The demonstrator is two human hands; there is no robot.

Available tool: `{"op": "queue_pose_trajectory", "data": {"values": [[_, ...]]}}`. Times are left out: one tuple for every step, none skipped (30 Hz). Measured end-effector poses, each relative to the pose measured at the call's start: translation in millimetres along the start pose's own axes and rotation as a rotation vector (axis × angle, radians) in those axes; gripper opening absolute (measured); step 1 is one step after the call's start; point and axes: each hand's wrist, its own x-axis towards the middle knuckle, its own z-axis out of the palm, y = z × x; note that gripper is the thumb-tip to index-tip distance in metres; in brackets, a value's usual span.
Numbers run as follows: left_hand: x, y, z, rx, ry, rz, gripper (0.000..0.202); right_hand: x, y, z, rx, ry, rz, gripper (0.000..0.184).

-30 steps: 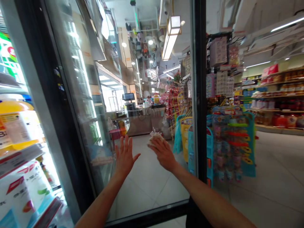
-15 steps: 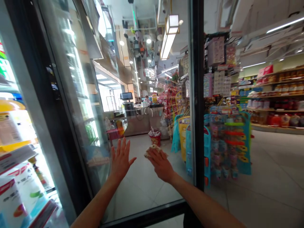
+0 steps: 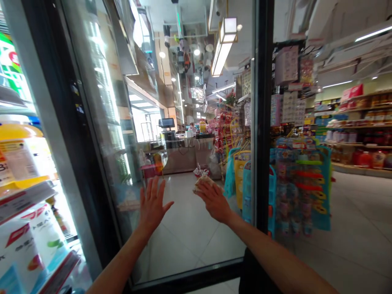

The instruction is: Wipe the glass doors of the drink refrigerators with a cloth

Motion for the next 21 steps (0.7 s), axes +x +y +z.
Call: {"op": "queue_pose_trajectory", "data": {"values": [[1.7, -2.6, -1.7, 0.003, 0.017, -0.022, 0.074, 7.7, 7.6, -4.2, -0.01, 0.014, 0.006, 0.06], [3.0, -4.8, -3.1, 0.006, 0.024, -0.04, 0.077, 15.9, 17.1, -9.4, -0.024, 0.053, 0.071, 0.059], [3.9, -6.2, -4.1, 0.006, 0.024, -0.051, 0.079, 24.5, 26.7, -14.6, -0.041, 0.119, 0.175, 0.058], [4.4, -7.0, -4.8, 0.005, 0.018, -0.055, 0.08, 33.1, 34.3, -18.7, -0.059, 0.201, 0.293, 0.058], [4.6, -7.2, -5.1, 0.002, 0.008, -0.058, 0.08, 40.9, 38.4, -20.8, -0.075, 0.279, 0.399, 0.057], [4.6, -7.0, -5.2, -0.001, 0.0, -0.062, 0.08, 47.1, 38.1, -20.7, -0.082, 0.327, 0.458, 0.057], [4.4, -6.8, -5.3, -0.004, -0.008, -0.067, 0.081, 51.0, 33.1, -18.3, -0.08, 0.331, 0.46, 0.057], [4.1, -6.8, -5.4, -0.005, -0.015, -0.07, 0.08, 52.3, 24.4, -14.0, -0.071, 0.293, 0.399, 0.057], [3.8, -7.3, -5.7, -0.004, -0.019, -0.07, 0.08, 51.4, 13.5, -8.7, -0.056, 0.224, 0.278, 0.057], [3.5, -8.7, -6.2, 0.001, -0.022, -0.065, 0.079, 49.1, 2.2, -3.1, -0.037, 0.144, 0.112, 0.056], [3.0, -10.9, -6.9, 0.006, -0.027, -0.052, 0.077, 46.6, -7.5, 1.8, -0.017, 0.072, -0.066, 0.054], [2.5, -13.9, -7.8, 0.011, -0.033, -0.033, 0.075, 45.6, -14.1, 5.2, -0.002, 0.016, -0.217, 0.052], [1.8, -17.5, -8.6, 0.018, -0.038, -0.013, 0.073, 47.1, -16.6, 6.4, 0.006, -0.009, -0.311, 0.05], [1.0, -21.3, -9.5, 0.026, -0.037, -0.001, 0.072, 52.1, -14.9, 5.2, 0.005, 0.001, -0.321, 0.049], [0.0, -25.0, -10.2, 0.036, -0.031, -0.001, 0.073, 60.7, -9.8, 2.0, -0.004, 0.038, -0.254, 0.048], [-1.1, -28.2, -10.8, 0.046, -0.022, -0.015, 0.075, 72.4, -2.5, -2.6, -0.017, 0.092, -0.14, 0.049], [-2.3, -30.8, -11.1, 0.058, -0.011, -0.039, 0.077, 85.8, 5.2, -7.3, -0.032, 0.157, -0.003, 0.05], [-3.5, -32.6, -11.4, 0.07, -0.002, -0.066, 0.08, 99.1, 11.6, -11.3, -0.047, 0.22, 0.128, 0.051], [-4.6, -33.9, -11.5, 0.078, 0.001, -0.086, 0.082, 110.5, 15.2, -13.4, -0.057, 0.265, 0.225, 0.052], [-5.5, -34.8, -11.6, 0.084, -0.001, -0.094, 0.083, 118.2, 15.3, -13.2, -0.064, 0.279, 0.266, 0.052], [-6.3, -35.7, -11.9, 0.087, -0.003, -0.091, 0.084, 121.4, 11.8, -10.6, -0.066, 0.272, 0.239, 0.053]]}}
